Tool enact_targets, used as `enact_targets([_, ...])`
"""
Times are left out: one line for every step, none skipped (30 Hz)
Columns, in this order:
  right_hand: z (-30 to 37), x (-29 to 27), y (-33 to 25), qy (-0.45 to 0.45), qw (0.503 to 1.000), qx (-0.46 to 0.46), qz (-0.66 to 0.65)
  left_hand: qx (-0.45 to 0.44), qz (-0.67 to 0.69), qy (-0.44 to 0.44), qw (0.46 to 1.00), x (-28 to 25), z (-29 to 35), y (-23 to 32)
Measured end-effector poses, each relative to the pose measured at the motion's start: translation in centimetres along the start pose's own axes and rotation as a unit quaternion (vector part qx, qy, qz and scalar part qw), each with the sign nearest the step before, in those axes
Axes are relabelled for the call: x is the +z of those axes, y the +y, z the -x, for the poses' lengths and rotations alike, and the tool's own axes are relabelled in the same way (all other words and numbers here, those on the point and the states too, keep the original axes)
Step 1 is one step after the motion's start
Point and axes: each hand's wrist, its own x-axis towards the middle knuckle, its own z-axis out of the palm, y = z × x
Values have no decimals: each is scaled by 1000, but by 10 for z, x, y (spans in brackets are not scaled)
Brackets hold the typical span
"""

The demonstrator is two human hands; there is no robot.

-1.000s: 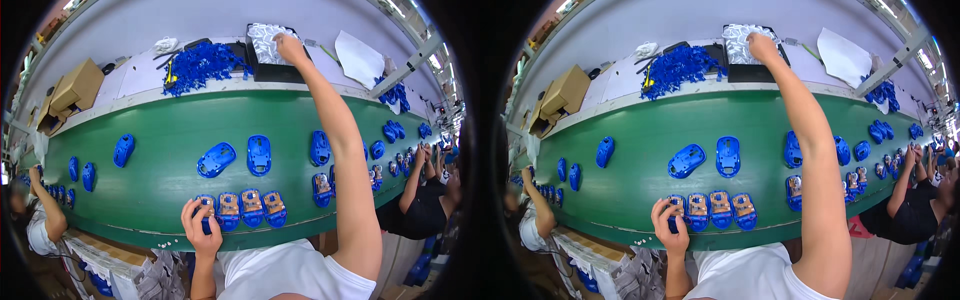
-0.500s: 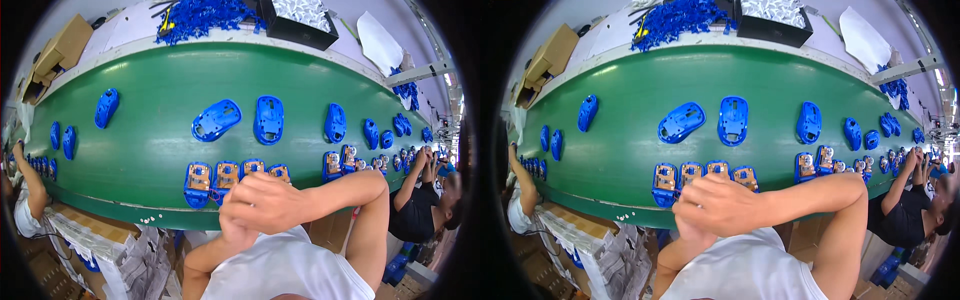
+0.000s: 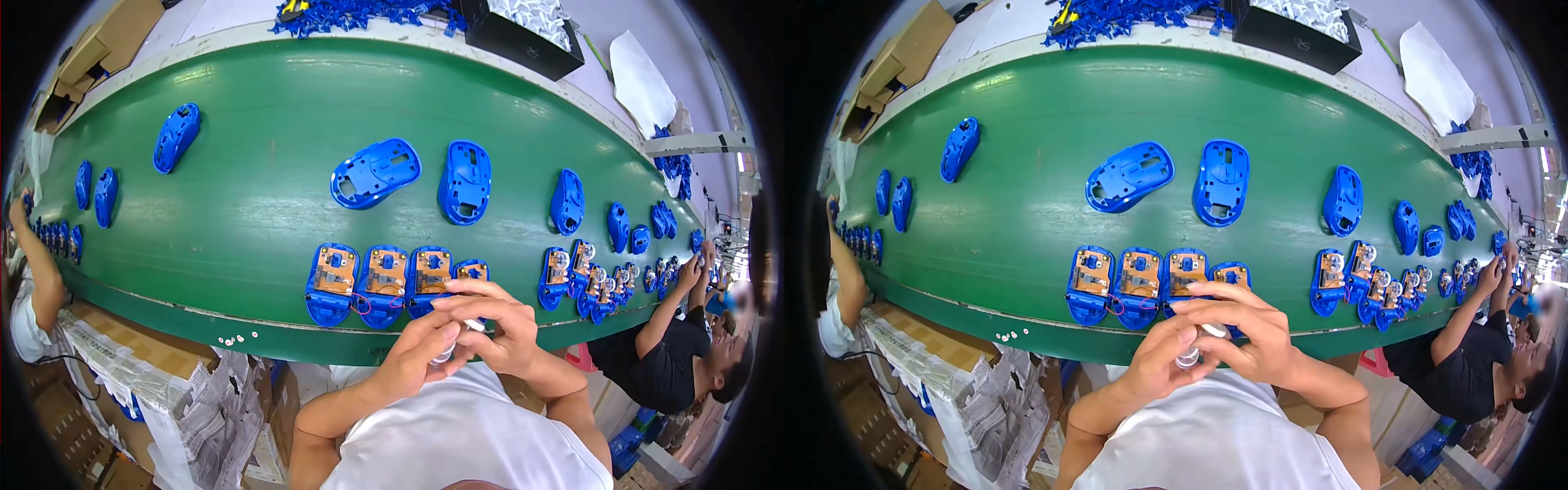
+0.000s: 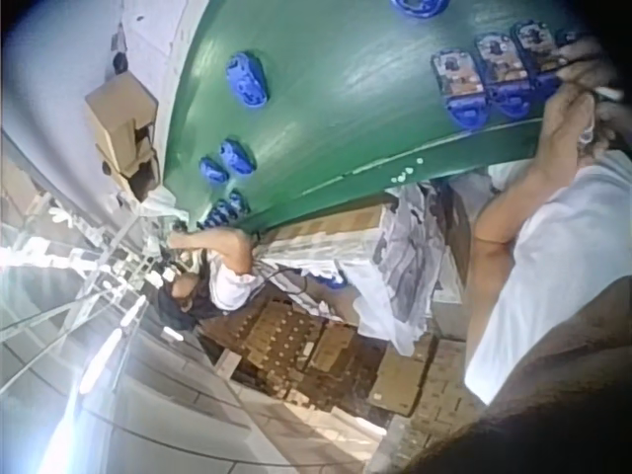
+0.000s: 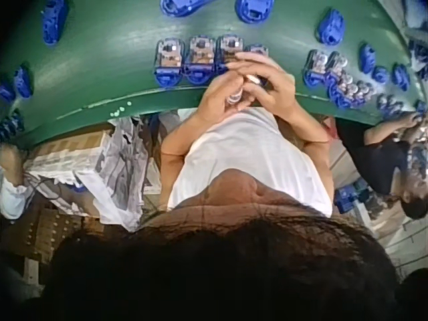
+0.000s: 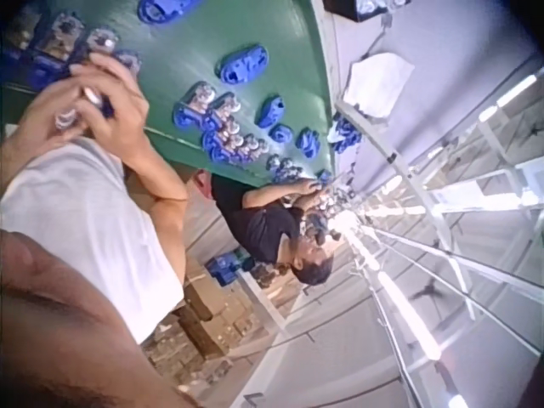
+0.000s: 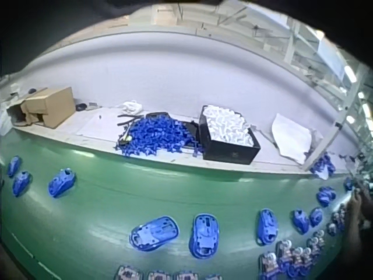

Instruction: Assembling components into blue plastic casings at an assembly line.

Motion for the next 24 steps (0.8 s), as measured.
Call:
enact_targets([0,-2,1,1,1000,2,0,-2,1,0,1000,-1,-1,-1])
enact_targets([-1,-6,3,-13,1000,-8,20,10,7,-3,1000,-2,-3,-1])
enact_targets([-3,-10,4,-28,999,-19,40,21,12,-6,1000,-3,-4,-2])
enact_targets([-4,-14,4,-42,997,-29,61,33,18,-9,999,-4,-6,-3])
enact_targets([-4,-16,4,-57,994,-39,81,45,23,-12,999,-5,-7,-4])
enact_targets([-2,-16,2,-54,994,-37,82,41,23,-13,999,-3,-8,-3])
enact_targets([0,-16,-1,-31,997,-2,68,39,14,-4,999,-1,-9,-2])
enact_targets([3,-15,-3,-8,998,33,53,37,5,6,999,2,-11,-1])
enact_targets([5,-15,-5,14,997,67,38,36,-4,16,999,4,-12,1])
enact_targets([7,-14,-6,36,994,102,22,34,-13,26,999,5,-12,1])
enact_targets([8,-16,-4,36,994,103,22,34,-12,27,999,4,-13,-1])
enact_targets([10,-19,-1,27,996,74,39,19,3,23,1000,2,-13,-3])
enact_targets([12,-22,3,19,997,45,55,5,17,19,1000,0,-13,-6])
enact_targets([13,-25,6,11,997,16,72,-9,32,14,999,-1,-13,-9])
enact_targets([14,-29,8,2,996,-14,89,-22,46,10,999,-2,-12,-11])
enact_targets([12,-32,10,4,996,-13,88,-24,46,11,999,-3,-11,-12])
enact_targets([7,-37,11,20,993,-4,118,-33,18,-1,999,-5,-8,-13])
enact_targets([3,-41,11,38,988,6,149,-44,-10,-15,999,-7,-4,-12])
enact_targets([-1,-44,11,55,982,16,180,-54,-37,-28,997,-8,0,-12])
enact_targets([-2,-45,11,72,975,27,211,-65,-65,-42,995,-9,3,-11])
enact_targets([-3,-46,14,73,974,26,213,-65,-65,-44,995,-9,2,-10])
enact_targets([-1,-46,21,55,972,12,230,-67,-79,-51,993,-8,1,-8])
enact_targets([1,-47,28,35,969,-2,246,-69,-92,-57,992,-6,1,-7])
enact_targets([3,-47,34,16,965,-17,262,-70,-105,-63,990,-5,0,-6])
